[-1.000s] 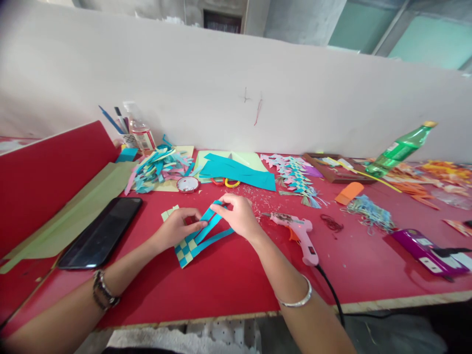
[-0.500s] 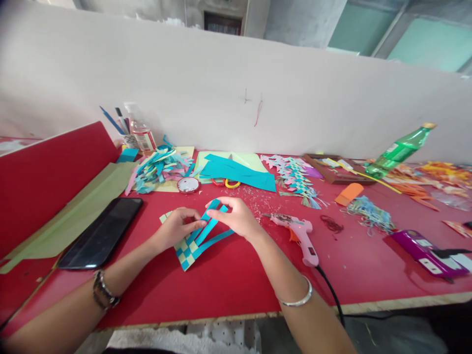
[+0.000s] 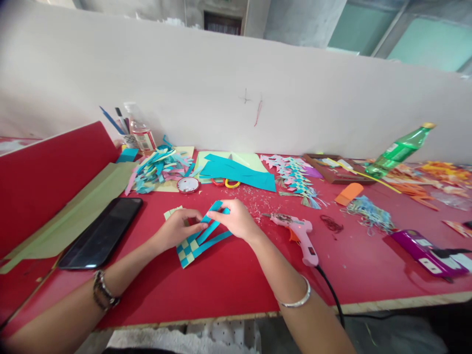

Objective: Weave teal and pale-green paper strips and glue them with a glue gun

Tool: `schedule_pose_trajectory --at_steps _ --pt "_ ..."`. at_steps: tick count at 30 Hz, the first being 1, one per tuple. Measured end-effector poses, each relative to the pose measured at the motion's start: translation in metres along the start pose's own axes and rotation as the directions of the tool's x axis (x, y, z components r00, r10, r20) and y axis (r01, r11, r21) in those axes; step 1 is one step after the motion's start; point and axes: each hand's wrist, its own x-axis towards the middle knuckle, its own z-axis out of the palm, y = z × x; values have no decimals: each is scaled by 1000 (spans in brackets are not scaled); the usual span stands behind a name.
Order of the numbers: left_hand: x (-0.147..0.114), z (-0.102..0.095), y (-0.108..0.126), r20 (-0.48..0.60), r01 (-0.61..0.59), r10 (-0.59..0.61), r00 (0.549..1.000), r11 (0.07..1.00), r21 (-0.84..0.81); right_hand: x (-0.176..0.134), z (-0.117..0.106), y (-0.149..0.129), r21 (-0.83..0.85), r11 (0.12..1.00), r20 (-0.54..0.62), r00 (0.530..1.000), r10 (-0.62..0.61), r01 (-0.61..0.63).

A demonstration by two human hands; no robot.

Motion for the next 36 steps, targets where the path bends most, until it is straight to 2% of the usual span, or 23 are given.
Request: schedule_pose_trajectory --at_steps 7,14,23,29,36 --pt "0 1 0 -6 33 -33 999 999 -16 0 2 -3 -40 999 -81 996 -31 28" --pt "0 1 1 -27 72 -74 997 996 -48 0 1 -3 -45 999 -102 995 -10 6" --pt "1 0 -3 3 -32 32 999 999 6 1 2 -1 34 998 -99 994 -56 60" --pt "1 -1 -3 17 -63 62 998 998 30 2 2 2 -15 993 -116 986 -121 120" --pt "2 -1 -2 10 -67 67 998 993 97 3 3 3 -99 987 -154 978 -141 127"
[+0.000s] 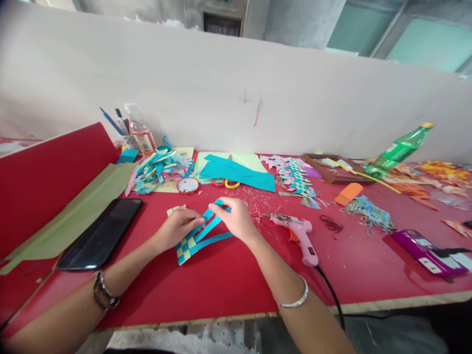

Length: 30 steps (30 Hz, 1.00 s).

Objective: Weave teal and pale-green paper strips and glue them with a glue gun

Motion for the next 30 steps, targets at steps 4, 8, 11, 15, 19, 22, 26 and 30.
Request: schedule_pose_trajectory --at_steps 4,8,11,15,19,22,26,30 --pt "0 -1 0 6 -15 15 1000 1000 9 0 1 -2 -19 1000 -4 1000 -12 12" --pt "0 0 -1 1 -20 20 1000 999 -45 -1 1 -2 -11 1000 -17 1000 -14 14" --pt "0 1 -1 6 -14 14 1000 997 -75 0 1 -1 -20 999 -39 999 -25 25" --pt "-1 1 0 -13 -39 38 999 996 -83 0 1 -1 -75 995 -38 997 -71 68" --pt "-1 0 2 -27 -21 19 999 997 -73 0 5 -4 -167 980 -2 993 -114 112" --pt "-1 0 2 -38 -23 22 999 999 -22 -1 8 -7 -203 968 20 989 -147 148" --pt "0 0 -1 -29 -23 24 999 998 53 -2 9 -6 -161 971 30 984 -174 177" --pt "-1 0 -2 -25 -13 15 1000 998 65 -2 10 -1 -121 978 23 986 -167 168"
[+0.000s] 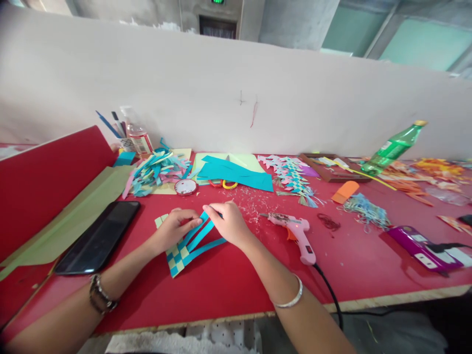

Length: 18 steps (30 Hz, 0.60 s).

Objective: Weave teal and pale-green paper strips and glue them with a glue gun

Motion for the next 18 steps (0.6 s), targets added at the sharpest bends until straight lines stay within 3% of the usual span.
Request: schedule_pose_trajectory --at_steps 10,13,18 --pt "1 -3 7 -31 23 -25 999 999 -46 -1 -1 0 2 998 -36 998 58 -58" --pt "0 -2 6 -111 68 -79 991 993 -96 -1 -2 -1 -80 996 -31 999 35 -37" --pt "0 -1 5 -267 191 -222 938 972 -136 0 -2 2 -278 961 2 1000 -3 3"
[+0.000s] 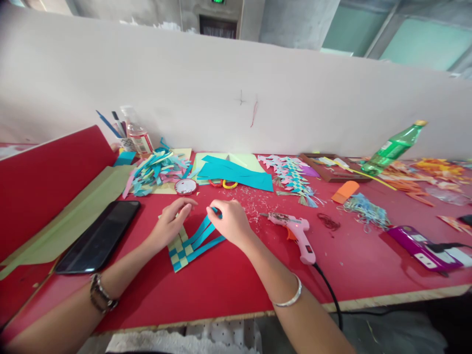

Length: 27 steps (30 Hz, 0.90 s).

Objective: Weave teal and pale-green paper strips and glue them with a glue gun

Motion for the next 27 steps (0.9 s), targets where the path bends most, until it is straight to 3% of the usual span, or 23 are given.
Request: schedule_pose_trajectory --at_steps 6,10,14,20,27 --pt "0 -1 3 -47 14 -12 999 999 33 0 4 8 -230 968 153 986 -66 101" --pt "1 1 -2 -82 1 -2 997 1000 -13 -2 5 3 -115 974 236 958 -165 196" --pt "3 2 -10 -126 7 -22 992 992 -122 -4 5 -2 28 963 378 889 -259 269" --pt "5 1 -9 -214 -9 -39 976 976 -216 -4 8 3 127 973 465 855 -229 191" --pt "7 -2 -15 -330 27 -102 938 974 -224 -3 9 7 275 960 482 856 -187 55"
